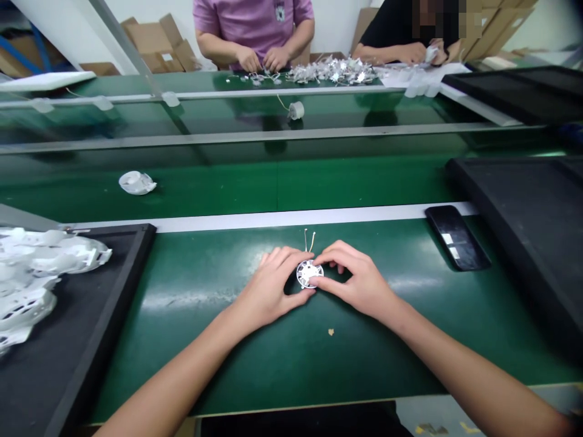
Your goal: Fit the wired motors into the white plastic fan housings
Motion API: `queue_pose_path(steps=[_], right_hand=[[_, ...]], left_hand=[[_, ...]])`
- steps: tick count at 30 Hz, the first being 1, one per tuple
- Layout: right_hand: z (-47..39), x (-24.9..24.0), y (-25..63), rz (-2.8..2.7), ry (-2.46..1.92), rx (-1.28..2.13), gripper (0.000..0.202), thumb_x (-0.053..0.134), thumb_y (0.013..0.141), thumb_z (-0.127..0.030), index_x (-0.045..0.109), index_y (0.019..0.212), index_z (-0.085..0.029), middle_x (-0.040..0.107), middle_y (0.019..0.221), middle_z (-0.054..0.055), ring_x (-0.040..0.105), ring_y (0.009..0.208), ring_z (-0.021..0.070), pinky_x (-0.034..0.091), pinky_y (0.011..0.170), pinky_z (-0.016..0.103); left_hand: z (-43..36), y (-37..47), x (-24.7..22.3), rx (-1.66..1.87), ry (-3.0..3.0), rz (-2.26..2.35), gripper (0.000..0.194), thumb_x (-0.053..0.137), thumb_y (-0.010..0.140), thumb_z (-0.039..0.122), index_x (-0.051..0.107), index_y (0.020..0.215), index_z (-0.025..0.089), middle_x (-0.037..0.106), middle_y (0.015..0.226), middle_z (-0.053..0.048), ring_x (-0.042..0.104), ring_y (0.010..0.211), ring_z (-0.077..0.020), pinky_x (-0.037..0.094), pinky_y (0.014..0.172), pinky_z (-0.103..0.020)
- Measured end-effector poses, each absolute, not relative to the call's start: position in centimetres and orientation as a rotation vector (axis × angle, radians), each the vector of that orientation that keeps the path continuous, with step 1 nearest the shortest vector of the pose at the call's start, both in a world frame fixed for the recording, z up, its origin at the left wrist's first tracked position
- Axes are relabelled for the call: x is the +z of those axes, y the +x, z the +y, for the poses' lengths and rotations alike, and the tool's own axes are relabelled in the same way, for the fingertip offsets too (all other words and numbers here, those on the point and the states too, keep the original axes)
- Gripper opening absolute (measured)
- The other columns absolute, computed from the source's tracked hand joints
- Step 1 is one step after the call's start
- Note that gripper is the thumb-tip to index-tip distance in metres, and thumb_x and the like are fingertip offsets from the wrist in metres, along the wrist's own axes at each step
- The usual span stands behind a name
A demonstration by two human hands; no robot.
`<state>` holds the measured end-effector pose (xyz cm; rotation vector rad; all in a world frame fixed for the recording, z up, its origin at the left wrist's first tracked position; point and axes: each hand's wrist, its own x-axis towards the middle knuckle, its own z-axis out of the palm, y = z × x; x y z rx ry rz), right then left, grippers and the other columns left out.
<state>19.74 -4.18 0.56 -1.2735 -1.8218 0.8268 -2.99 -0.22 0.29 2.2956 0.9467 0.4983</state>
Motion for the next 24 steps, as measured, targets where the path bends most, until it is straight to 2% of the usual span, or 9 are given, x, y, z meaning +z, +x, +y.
queue_pose_path(steps=[3,8,13,16,18,20,22,24], right_hand=[[-4.2,0.3,19.5,-1.769,-1.312,0.821,0.017,0.08,0.09,-0.037,0.075,0.1,-0.024,0.068,0.1,0.005,0.062,0.086,0.0183,0.051,0.073,0.032],[-4.2,0.1,19.2,-1.808,-1.28,0.835,0.02,0.074,0.095,-0.039,0.079,0.111,-0.029,0.067,0.112,0.006,0.065,0.088,0.0188,0.055,0.077,0.033],[-4.9,-1.1,18.9,-1.844,-1.363,0.583,0.022,0.064,0.1,-0.044,0.081,0.102,-0.03,0.066,0.108,0.006,0.067,0.09,0.021,0.055,0.085,0.038],[-4.6,-2.2,19.5,-1.927,-1.361,0.482,0.027,0.063,0.099,-0.052,0.08,0.108,-0.034,0.067,0.112,0.005,0.068,0.096,0.0245,0.056,0.084,0.04],[-4.4,-2.5,20.0,-2.006,-1.323,0.464,0.032,0.061,0.098,-0.057,0.079,0.115,-0.037,0.068,0.116,0.006,0.069,0.099,0.0268,0.057,0.076,0.039],[-4.2,-2.4,20.5,-2.061,-1.292,0.469,0.036,0.06,0.097,-0.059,0.077,0.122,-0.04,0.069,0.118,0.006,0.07,0.098,0.0274,0.057,0.065,0.035],[-4.2,-2.1,20.7,-2.063,-1.3,0.487,0.039,0.059,0.097,-0.059,0.075,0.128,-0.04,0.07,0.119,0.007,0.071,0.094,0.0267,0.056,0.057,0.033],[-4.2,-1.8,20.7,-2.034,-1.321,0.505,0.041,0.058,0.098,-0.059,0.072,0.132,-0.04,0.07,0.12,0.007,0.072,0.091,0.0257,0.056,0.055,0.032]], left_hand=[[0.4,-3.3,0.2,0.493,2.255,0.953,0.048,0.078,0.091,0.043,0.059,0.133,0.03,0.066,0.13,-0.006,0.06,0.119,-0.0299,0.045,0.1,-0.047],[0.4,-3.4,0.2,0.521,2.287,0.965,0.05,0.078,0.09,0.051,0.062,0.132,0.029,0.069,0.128,-0.006,0.059,0.116,-0.029,0.045,0.1,-0.046],[-1.3,-2.6,1.0,0.48,2.378,1.026,0.059,0.073,0.09,0.061,0.062,0.137,0.027,0.069,0.13,-0.009,0.06,0.119,-0.0301,0.045,0.101,-0.047],[-1.8,-4.2,2.5,0.468,2.477,1.082,0.075,0.068,0.091,0.066,0.049,0.152,0.027,0.059,0.146,-0.011,0.056,0.128,-0.0303,0.044,0.105,-0.046],[-2.3,-7.8,4.3,0.417,2.582,1.243,0.07,0.062,0.097,0.061,0.044,0.155,0.026,0.057,0.149,-0.011,0.054,0.131,-0.0313,0.043,0.105,-0.048],[-3.0,-13.7,6.3,0.28,2.649,1.617,0.044,0.053,0.103,0.041,0.055,0.144,0.025,0.064,0.138,-0.012,0.055,0.127,-0.0337,0.04,0.105,-0.052],[-3.5,-20.7,8.0,0.078,2.514,2.194,0.035,0.05,0.099,0.024,0.063,0.131,0.02,0.067,0.129,-0.017,0.053,0.126,-0.0377,0.037,0.106,-0.057],[-3.9,-27.2,8.9,-0.057,2.318,2.501,0.034,0.055,0.091,0.021,0.065,0.122,0.014,0.067,0.126,-0.022,0.051,0.127,-0.0425,0.035,0.107,-0.061]])
